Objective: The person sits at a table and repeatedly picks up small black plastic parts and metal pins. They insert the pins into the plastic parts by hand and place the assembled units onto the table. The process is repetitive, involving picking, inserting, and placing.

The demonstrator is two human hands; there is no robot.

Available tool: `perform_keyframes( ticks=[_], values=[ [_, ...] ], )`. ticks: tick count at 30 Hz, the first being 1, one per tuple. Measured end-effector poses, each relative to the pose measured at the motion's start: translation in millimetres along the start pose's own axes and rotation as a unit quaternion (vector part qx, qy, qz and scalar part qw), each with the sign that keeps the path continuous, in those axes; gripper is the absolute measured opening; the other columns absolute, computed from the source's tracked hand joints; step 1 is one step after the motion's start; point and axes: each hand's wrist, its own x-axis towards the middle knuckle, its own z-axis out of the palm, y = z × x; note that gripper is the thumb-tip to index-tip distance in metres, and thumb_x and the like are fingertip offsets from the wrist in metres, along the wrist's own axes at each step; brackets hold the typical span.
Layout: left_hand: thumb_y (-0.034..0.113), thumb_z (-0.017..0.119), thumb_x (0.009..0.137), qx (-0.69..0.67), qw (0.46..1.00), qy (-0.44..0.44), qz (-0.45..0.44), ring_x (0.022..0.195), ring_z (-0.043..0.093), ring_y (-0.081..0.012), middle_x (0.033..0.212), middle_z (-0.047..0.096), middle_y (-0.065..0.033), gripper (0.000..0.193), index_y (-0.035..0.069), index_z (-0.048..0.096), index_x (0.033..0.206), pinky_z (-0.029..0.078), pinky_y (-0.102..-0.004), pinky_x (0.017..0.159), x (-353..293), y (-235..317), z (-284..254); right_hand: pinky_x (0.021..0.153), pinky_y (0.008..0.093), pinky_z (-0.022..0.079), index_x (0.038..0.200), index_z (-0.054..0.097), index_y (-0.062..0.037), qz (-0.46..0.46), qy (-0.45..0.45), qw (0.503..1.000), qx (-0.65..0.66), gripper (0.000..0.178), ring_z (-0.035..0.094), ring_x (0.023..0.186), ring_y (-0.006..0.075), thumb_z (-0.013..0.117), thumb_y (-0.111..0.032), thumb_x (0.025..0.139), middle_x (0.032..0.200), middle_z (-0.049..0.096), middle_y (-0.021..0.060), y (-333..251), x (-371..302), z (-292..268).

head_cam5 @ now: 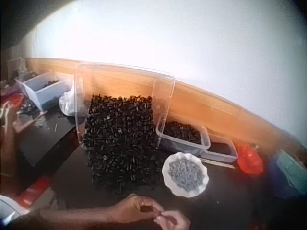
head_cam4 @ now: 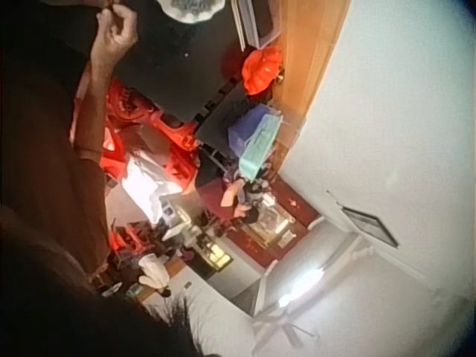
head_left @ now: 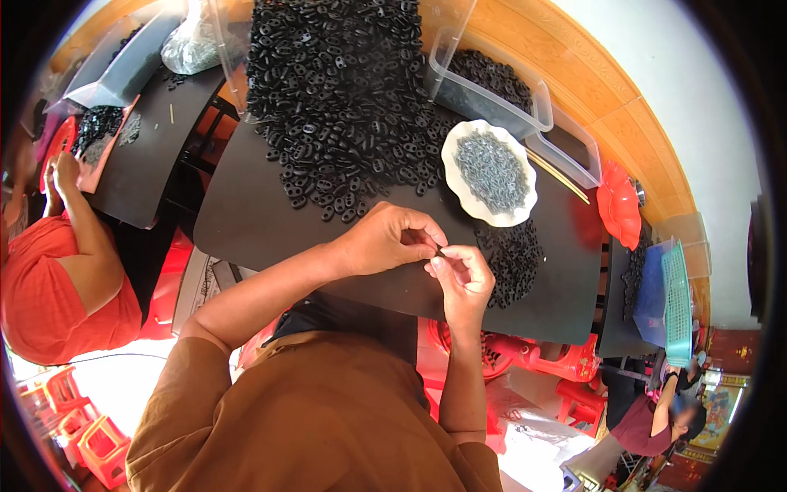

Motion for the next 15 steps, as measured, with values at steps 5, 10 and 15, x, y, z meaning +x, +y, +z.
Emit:
perform_keyframes(
  ticks=[5, 10, 15],
  values=[
    [0.001, 0.07, 0.089, 0.013, 1.0, 0.008, -0.008, 0.09, 0.072, -0.0134, 0.096, 0.074, -0.0096, 0.013, -0.003, 0.072, 0.102, 0.059, -0.0287, 0.082, -7.5, 1.2, 0.3, 0.071, 0.0272, 0.06, 0.099, 0.065, 0.0045, -0.039, -0.022, 0.995, -0.091, 0.008, 0.071, 0.077, 0.015, 0.068, 0.003, 0.092, 0.088, 0.069, 0.0079, 2.0, -2.0, -0.7],
    [0.003, 0.072, 0.086, 0.151, 0.981, 0.089, 0.082, 0.088, 0.072, -0.0213, 0.096, 0.074, -0.0106, 0.013, 0.0, 0.073, 0.099, 0.058, -0.0335, 0.079, -15.6, -1.6, -10.4, 0.072, 0.0272, 0.059, 0.098, 0.066, 0.0043, 0.018, -0.008, 0.999, -0.047, 0.007, 0.07, 0.079, 0.0147, 0.068, 0.005, 0.091, 0.09, 0.07, 0.0091, 1.4, -1.6, -1.2],
    [0.008, 0.076, 0.079, 0.485, 0.846, 0.174, 0.139, 0.088, 0.061, -0.0262, 0.093, 0.067, -0.0061, 0.013, 0.006, 0.073, 0.091, 0.052, -0.0368, 0.079, -17.1, 9.8, -69.8, 0.067, 0.0232, 0.054, 0.095, 0.068, 0.002, -0.022, -0.028, 0.995, -0.089, 0.007, 0.067, 0.075, 0.0091, 0.07, 0.005, 0.089, 0.089, 0.072, 0.0065, 5.2, 0.7, -5.1]
  ],
)
